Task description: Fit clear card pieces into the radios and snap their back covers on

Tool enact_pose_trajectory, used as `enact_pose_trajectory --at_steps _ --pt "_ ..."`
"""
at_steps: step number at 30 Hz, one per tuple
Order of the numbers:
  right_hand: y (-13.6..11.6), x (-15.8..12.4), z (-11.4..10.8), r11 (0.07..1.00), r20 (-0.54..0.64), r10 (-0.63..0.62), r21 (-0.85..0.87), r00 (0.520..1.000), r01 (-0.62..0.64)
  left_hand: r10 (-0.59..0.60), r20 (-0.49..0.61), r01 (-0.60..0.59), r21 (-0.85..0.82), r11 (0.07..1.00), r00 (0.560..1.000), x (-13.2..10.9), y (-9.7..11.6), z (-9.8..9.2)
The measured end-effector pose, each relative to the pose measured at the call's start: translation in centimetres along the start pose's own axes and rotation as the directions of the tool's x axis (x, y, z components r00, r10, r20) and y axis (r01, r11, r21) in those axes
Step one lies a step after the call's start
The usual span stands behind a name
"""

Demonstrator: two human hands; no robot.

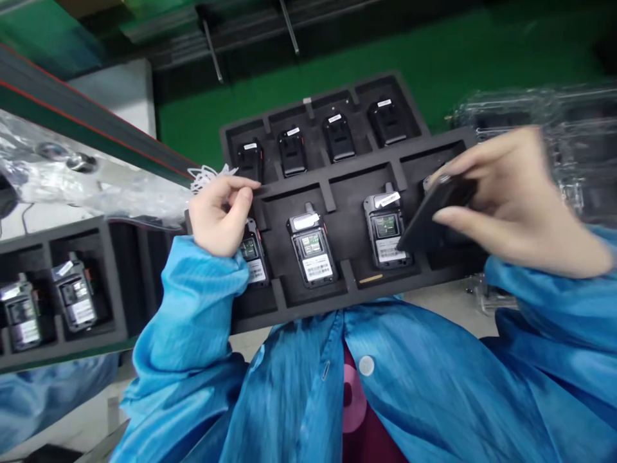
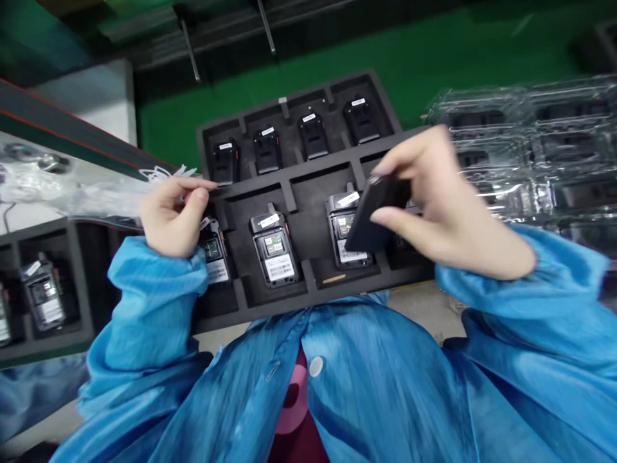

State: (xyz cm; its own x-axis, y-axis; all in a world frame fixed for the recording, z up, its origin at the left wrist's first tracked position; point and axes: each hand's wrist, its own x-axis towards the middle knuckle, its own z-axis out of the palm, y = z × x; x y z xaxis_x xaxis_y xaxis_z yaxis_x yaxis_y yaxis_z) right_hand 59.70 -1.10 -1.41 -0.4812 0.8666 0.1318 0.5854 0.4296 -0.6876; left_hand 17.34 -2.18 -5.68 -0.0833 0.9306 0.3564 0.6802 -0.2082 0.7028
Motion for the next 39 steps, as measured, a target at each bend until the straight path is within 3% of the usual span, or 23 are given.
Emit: enact_pose_trajectory --at_steps 2,4,11,16,21,25,33,37,39 --pt "-2.5 0.9 2.7 0.995 0.080 -0.072 0.080 0.994 0.065 -0.002 0.029 0.002 0.006 1.000 1.000 0.0 -0.1 -0.1" --pt "-2.9 1.5 4.3 0.995 0.115 -0.087 0.055 0.990 0.081 -0.015 0.055 0.014 0.011 1.000 0.998 -0.1 -0.1 -0.2" --pt "-1.3 1.2 5.4 0.992 0.230 -0.094 -0.058 0.969 0.110 -0.038 0.044 0.039 -0.015 0.999 0.998 -0.2 -0.1 -0.1" --pt "-1.1 1.4 5.5 0.979 0.175 -0.118 -0.143 0.977 0.144 0.009 0.037 -0.007 -0.059 0.998 0.999 -0.1 -0.2 -0.2" --pt "-0.9 1.3 6.2 0.952 0.164 -0.142 -0.247 0.976 0.180 -0.030 0.054 0.030 0.008 1.000 0.998 -0.1 0.0 -0.2" --pt "-1.3 0.4 7.2 0.903 0.151 -0.122 -0.393 0.981 0.172 -0.034 0.050 0.032 0.028 0.999 0.998 -0.1 0.2 -0.2" --pt "-2.2 -2.0 9.0 0.815 0.087 -0.197 -0.538 0.977 0.213 -0.028 0.062 0.026 0.019 0.999 0.998 0.0 -0.2 -0.3" --pt "-3.3 -3.3 8.6 0.860 0.101 -0.154 -0.476 0.983 0.184 -0.015 0.063 0.017 -0.029 0.999 0.998 0.1 -0.1 -0.3" --pt "-3.0 -4.2 7.8 0.916 0.034 -0.141 -0.375 0.989 0.144 0.003 0.086 0.004 -0.075 0.997 0.996 0.1 0.4 -0.4"
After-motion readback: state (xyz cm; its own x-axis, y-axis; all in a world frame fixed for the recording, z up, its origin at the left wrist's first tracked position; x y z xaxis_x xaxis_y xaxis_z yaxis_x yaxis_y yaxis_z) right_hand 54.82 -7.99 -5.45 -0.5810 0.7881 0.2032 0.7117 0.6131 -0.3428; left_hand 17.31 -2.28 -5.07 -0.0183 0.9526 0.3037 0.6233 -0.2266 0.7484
